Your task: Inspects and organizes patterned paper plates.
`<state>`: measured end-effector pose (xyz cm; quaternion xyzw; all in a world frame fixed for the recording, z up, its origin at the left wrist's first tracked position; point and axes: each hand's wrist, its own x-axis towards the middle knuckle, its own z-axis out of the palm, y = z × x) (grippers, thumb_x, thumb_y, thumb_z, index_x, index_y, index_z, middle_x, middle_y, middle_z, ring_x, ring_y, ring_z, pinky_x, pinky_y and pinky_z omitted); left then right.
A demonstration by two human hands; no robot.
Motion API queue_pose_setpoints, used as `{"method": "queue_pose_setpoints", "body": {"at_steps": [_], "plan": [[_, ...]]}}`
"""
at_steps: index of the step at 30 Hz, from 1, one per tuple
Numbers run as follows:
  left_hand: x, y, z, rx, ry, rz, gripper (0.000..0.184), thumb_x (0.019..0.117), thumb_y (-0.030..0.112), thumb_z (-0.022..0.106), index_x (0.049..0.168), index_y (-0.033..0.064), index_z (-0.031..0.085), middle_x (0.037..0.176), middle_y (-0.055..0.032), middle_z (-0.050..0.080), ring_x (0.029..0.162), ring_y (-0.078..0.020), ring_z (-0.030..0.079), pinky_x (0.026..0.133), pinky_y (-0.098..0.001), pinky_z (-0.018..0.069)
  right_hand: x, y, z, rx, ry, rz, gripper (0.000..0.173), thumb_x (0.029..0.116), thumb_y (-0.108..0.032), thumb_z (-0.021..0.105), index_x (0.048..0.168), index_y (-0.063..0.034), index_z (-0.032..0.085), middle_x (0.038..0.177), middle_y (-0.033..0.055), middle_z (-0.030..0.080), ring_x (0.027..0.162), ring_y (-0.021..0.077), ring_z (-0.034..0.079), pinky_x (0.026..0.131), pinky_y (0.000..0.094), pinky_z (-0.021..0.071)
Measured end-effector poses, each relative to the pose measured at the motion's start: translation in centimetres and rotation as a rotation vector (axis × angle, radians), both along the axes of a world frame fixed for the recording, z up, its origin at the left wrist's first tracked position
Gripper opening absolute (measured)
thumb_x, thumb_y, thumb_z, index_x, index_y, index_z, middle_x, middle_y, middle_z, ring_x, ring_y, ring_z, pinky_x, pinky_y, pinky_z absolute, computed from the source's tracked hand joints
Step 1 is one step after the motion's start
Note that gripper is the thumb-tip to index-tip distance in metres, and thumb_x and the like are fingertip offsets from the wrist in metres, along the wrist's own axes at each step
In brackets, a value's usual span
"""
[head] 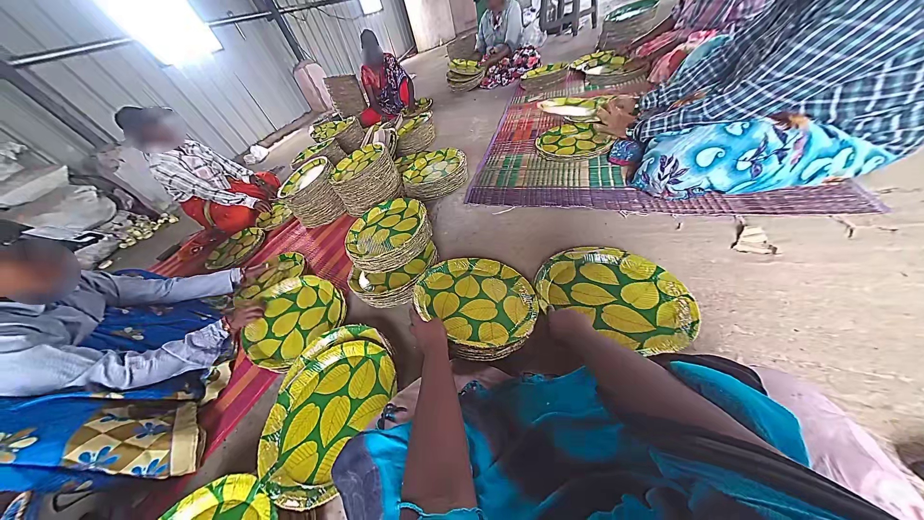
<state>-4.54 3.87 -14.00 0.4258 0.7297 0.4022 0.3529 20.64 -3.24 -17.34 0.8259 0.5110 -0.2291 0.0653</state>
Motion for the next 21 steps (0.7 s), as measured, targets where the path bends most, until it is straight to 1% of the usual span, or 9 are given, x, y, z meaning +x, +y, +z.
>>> {"method": "queue_pose_setpoints", "body": {"at_steps": [4, 6, 8, 10, 12, 14, 16, 18, 21], "plan": [[0.0, -0.1, 0.2, 0.034, -0.038, -0.004, 0.074, 0.1014, 0.019, 0.066, 0.163, 0.0089, 0.026, 0.160, -0.0304, 0.033, 0.145, -0.0440, 0.040, 0.114, -0.0560, 0.0394, -0.8, -4.2, 8.9, -0.015, 0.180, -0.104, 0.042, 0.1096, -0.015, 0.044, 0.149, 0.0009, 0.047, 0.156, 0.0248, 0.046, 0.146, 0.0413, 0.043, 0.115, 0.0591, 0.0370], [0.1, -0.1, 0.3, 0.051, -0.043, -0.002, 0.074, 0.1022, 0.027, 0.066, 0.162, 0.0078, 0.028, 0.160, -0.0304, 0.034, 0.145, -0.0443, 0.040, 0.115, -0.0566, 0.0388, 0.4, -2.5, 5.8, 0.226, 0.118, -0.126, 0.036, 0.1028, -0.013, 0.052, 0.134, 0.0027, 0.060, 0.140, 0.0270, 0.059, 0.129, 0.0453, 0.058, 0.102, 0.0645, 0.0475], [0.1, -0.1, 0.1, 0.066, -0.065, 0.010, 0.075, 0.1018, 0.033, 0.067, 0.162, 0.0078, 0.029, 0.160, -0.0299, 0.035, 0.145, -0.0438, 0.040, 0.115, -0.0573, 0.0386, 1.7, 0.4, 2.6, 0.290, 0.107, 0.016, 0.038, 0.1033, -0.014, 0.051, 0.139, -0.0023, 0.056, 0.138, 0.0241, 0.059, 0.121, 0.0443, 0.063, 0.093, 0.0634, 0.0525], [0.1, -0.1, 0.2, 0.079, -0.102, 0.016, 0.078, 0.1004, 0.038, 0.068, 0.161, 0.0071, 0.030, 0.160, -0.0297, 0.034, 0.147, -0.0432, 0.037, 0.117, -0.0571, 0.0366, 1.6, 1.8, 1.1, 0.293, 0.196, 0.249, 0.046, 0.1070, -0.012, 0.049, 0.153, -0.0087, 0.048, 0.147, 0.0196, 0.055, 0.128, 0.0398, 0.060, 0.103, 0.0583, 0.0512], [0.0, -0.2, 0.2, 0.085, -0.129, 0.009, 0.083, 0.0991, 0.040, 0.070, 0.162, 0.0070, 0.027, 0.162, -0.0300, 0.030, 0.149, -0.0432, 0.034, 0.119, -0.0567, 0.0340, 1.3, 1.9, -0.1, 0.414, 0.320, 0.603, 0.043, 0.1032, 0.000, 0.049, 0.145, -0.0070, 0.059, 0.135, 0.0223, 0.063, 0.124, 0.0395, 0.061, 0.106, 0.0567, 0.0478], [-0.1, -0.1, -0.1, 0.111, -0.134, -0.012, 0.085, 0.0968, 0.029, 0.074, 0.163, 0.0061, 0.025, 0.161, -0.0315, 0.030, 0.149, -0.0445, 0.034, 0.118, -0.0567, 0.0343, 1.2, 1.9, 0.1, 0.419, 0.388, 0.824, 0.051, 0.0936, 0.011, 0.047, 0.133, -0.0117, 0.070, 0.137, 0.0145, 0.065, 0.133, 0.0366, 0.057, 0.112, 0.0615, 0.0388], [-0.3, 0.1, -0.7, 0.136, -0.104, -0.023, 0.086, 0.0901, 0.005, 0.075, 0.161, 0.0046, 0.026, 0.157, -0.0329, 0.036, 0.144, -0.0456, 0.040, 0.115, -0.0569, 0.0398, 1.2, 1.5, 0.0, 0.436, 0.341, 0.740, 0.054, 0.0891, 0.010, 0.053, 0.129, -0.0203, 0.074, 0.142, 0.0033, 0.065, 0.139, 0.0310, 0.052, 0.115, 0.0637, 0.0314], [-0.4, 0.0, -0.6, 0.075, -0.056, -0.024, 0.088, 0.0892, -0.005, 0.068, 0.163, 0.0082, 0.023, 0.157, -0.0326, 0.035, 0.142, -0.0461, 0.042, 0.112, -0.0580, 0.0426, 1.3, 0.9, 0.3, 0.392, 0.211, 0.486, 0.051, 0.0927, -0.001, 0.062, 0.142, -0.0159, 0.063, 0.153, 0.0051, 0.055, 0.143, 0.0354, 0.046, 0.113, 0.0683, 0.0319], [-0.1, 0.0, 0.2, -0.012, -0.008, -0.004, 0.086, 0.0929, -0.003, 0.061, 0.165, 0.0155, 0.019, 0.158, -0.0304, 0.036, 0.140, -0.0446, 0.046, 0.107, -0.0576, 0.0468, 1.6, 0.5, 0.4, 0.130, 0.025, 0.096, 0.086, 0.0934, -0.010, 0.067, 0.165, -0.0062, 0.020, 0.164, 0.0268, 0.031, 0.141, 0.0550, 0.041, 0.108, 0.0769, 0.0337]]}}
